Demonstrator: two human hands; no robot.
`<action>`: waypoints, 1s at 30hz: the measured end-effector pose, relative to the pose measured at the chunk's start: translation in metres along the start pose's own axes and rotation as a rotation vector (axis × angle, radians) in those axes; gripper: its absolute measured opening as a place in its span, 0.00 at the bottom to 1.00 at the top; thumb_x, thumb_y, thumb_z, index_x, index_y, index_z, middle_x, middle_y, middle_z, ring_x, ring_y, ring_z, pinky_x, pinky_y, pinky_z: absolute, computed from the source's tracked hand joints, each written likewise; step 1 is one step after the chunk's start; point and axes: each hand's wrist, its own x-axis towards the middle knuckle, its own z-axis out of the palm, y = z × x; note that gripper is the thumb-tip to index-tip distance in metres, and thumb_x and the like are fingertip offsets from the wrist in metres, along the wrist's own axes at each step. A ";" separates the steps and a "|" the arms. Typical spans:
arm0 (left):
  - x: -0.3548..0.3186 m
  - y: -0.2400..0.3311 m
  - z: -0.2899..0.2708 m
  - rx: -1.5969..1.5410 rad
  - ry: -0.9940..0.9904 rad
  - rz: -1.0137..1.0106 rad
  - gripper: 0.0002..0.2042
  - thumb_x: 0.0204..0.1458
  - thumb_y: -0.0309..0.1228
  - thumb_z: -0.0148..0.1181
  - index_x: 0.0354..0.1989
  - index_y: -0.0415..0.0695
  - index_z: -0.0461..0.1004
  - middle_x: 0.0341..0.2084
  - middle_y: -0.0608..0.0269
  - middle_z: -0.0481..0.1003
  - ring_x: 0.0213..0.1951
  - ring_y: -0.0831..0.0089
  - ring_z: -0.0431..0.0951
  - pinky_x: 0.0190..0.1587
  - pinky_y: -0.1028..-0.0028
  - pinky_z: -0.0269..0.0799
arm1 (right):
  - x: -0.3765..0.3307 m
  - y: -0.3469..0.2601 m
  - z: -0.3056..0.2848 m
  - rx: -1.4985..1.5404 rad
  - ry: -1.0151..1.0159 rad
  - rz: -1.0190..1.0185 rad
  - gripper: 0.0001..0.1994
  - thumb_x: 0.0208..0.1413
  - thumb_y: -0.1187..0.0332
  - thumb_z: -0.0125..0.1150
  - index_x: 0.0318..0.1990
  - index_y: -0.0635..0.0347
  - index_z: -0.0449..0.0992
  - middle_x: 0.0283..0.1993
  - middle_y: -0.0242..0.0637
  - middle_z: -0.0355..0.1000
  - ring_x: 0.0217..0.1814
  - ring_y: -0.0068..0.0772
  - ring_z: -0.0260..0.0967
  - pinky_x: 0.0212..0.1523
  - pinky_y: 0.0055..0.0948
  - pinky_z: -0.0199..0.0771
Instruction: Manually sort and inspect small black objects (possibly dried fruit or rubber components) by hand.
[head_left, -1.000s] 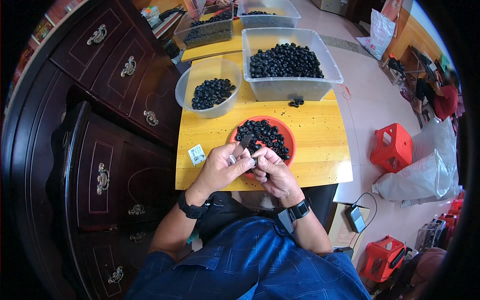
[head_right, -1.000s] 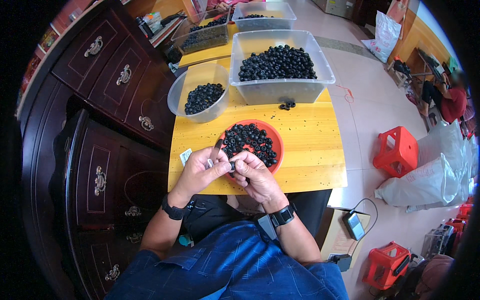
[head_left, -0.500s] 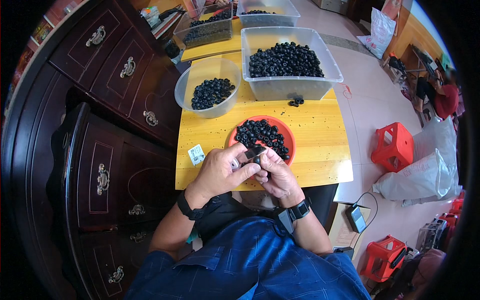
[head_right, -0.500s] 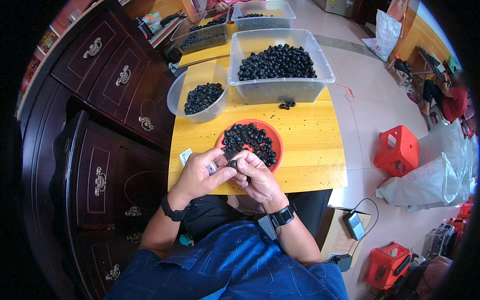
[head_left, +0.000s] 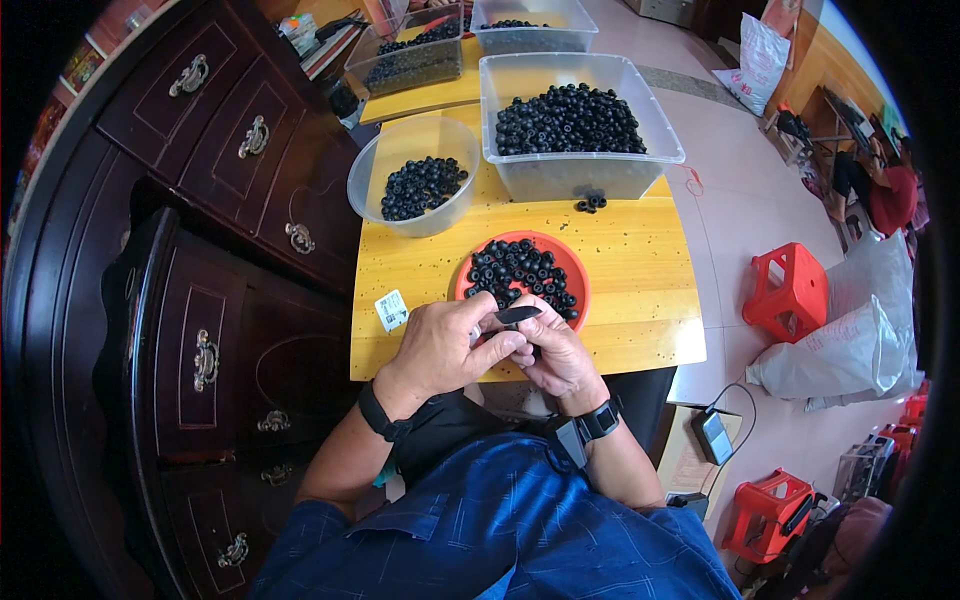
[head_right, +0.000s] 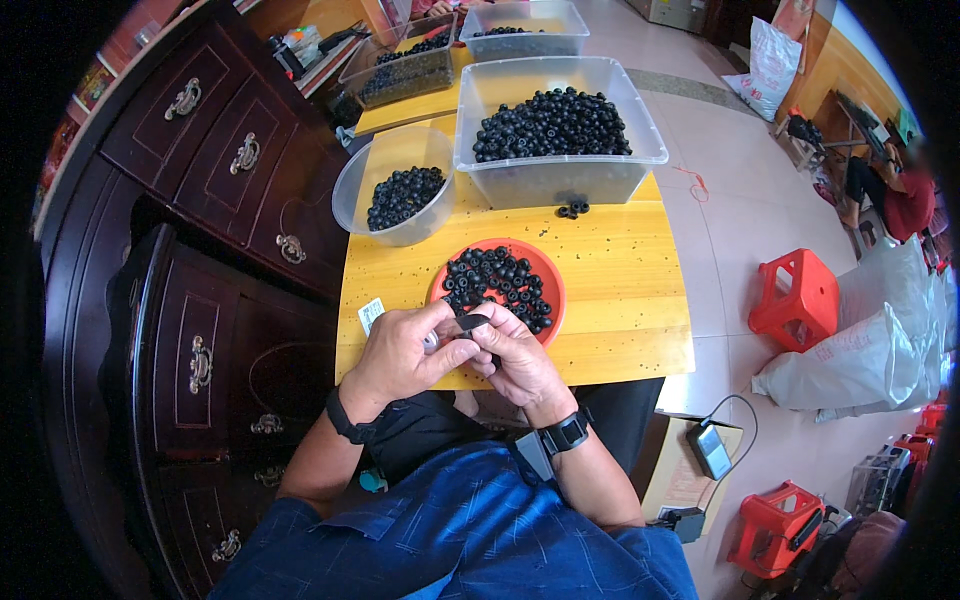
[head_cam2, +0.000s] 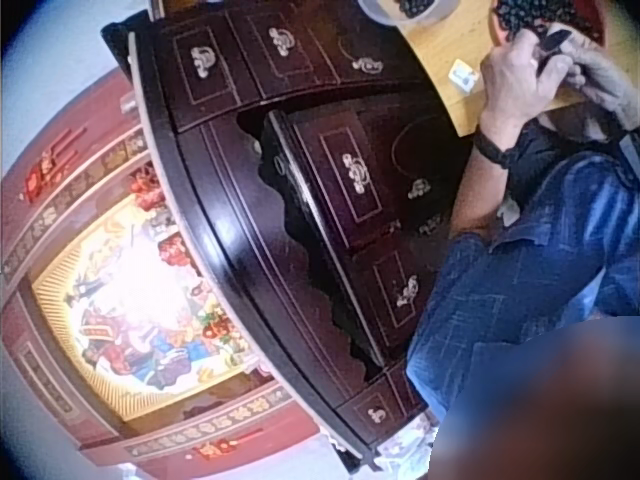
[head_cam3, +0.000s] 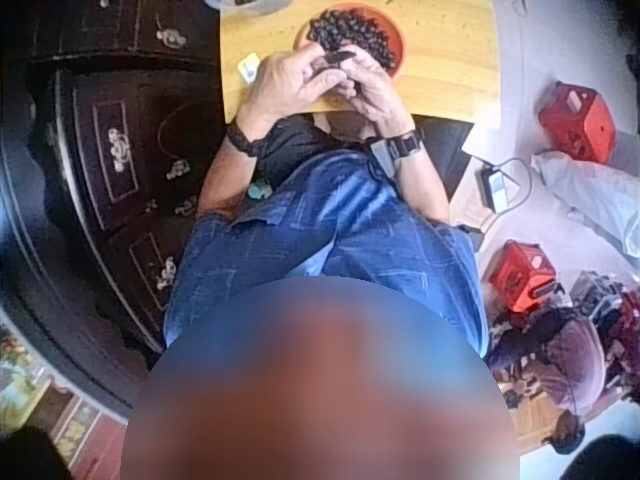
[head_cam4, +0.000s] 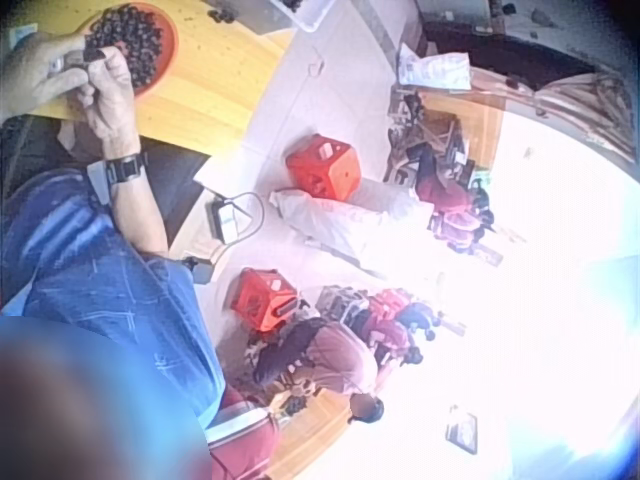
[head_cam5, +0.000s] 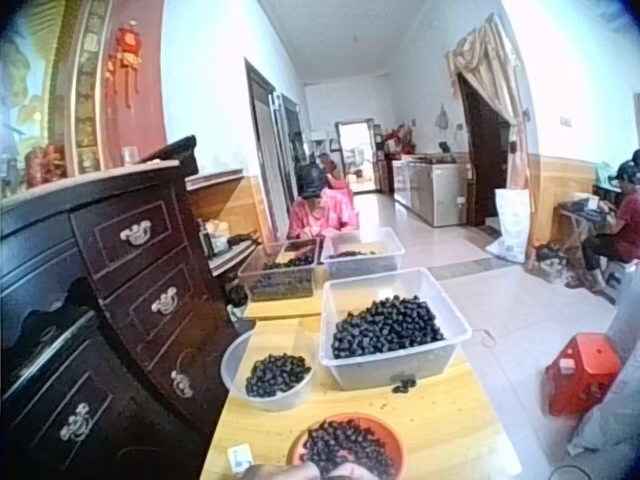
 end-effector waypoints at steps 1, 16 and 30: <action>0.001 0.002 -0.001 -0.017 0.019 0.004 0.15 0.54 0.40 0.65 0.31 0.41 0.72 0.21 0.53 0.76 0.25 0.56 0.80 0.26 0.66 0.71 | 0.000 -0.001 0.001 0.000 -0.001 -0.001 0.08 0.61 0.66 0.62 0.41 0.57 0.71 0.33 0.30 0.71 0.25 0.13 0.62 0.23 0.13 0.63; -0.001 -0.011 0.006 0.035 -0.055 -0.041 0.14 0.55 0.40 0.64 0.34 0.39 0.74 0.21 0.55 0.76 0.23 0.60 0.78 0.25 0.67 0.70 | 0.002 0.002 -0.009 -0.007 -0.026 -0.013 0.06 0.62 0.69 0.60 0.45 0.57 0.73 0.36 0.28 0.71 0.28 0.12 0.61 0.28 0.12 0.64; 0.010 -0.006 -0.001 -0.176 0.032 -0.063 0.13 0.50 0.27 0.66 0.43 0.38 0.77 0.20 0.62 0.75 0.22 0.80 0.73 0.27 0.75 0.69 | 0.006 0.003 -0.004 0.055 0.055 0.063 0.07 0.64 0.65 0.58 0.44 0.55 0.72 0.36 0.26 0.72 0.28 0.13 0.63 0.27 0.12 0.66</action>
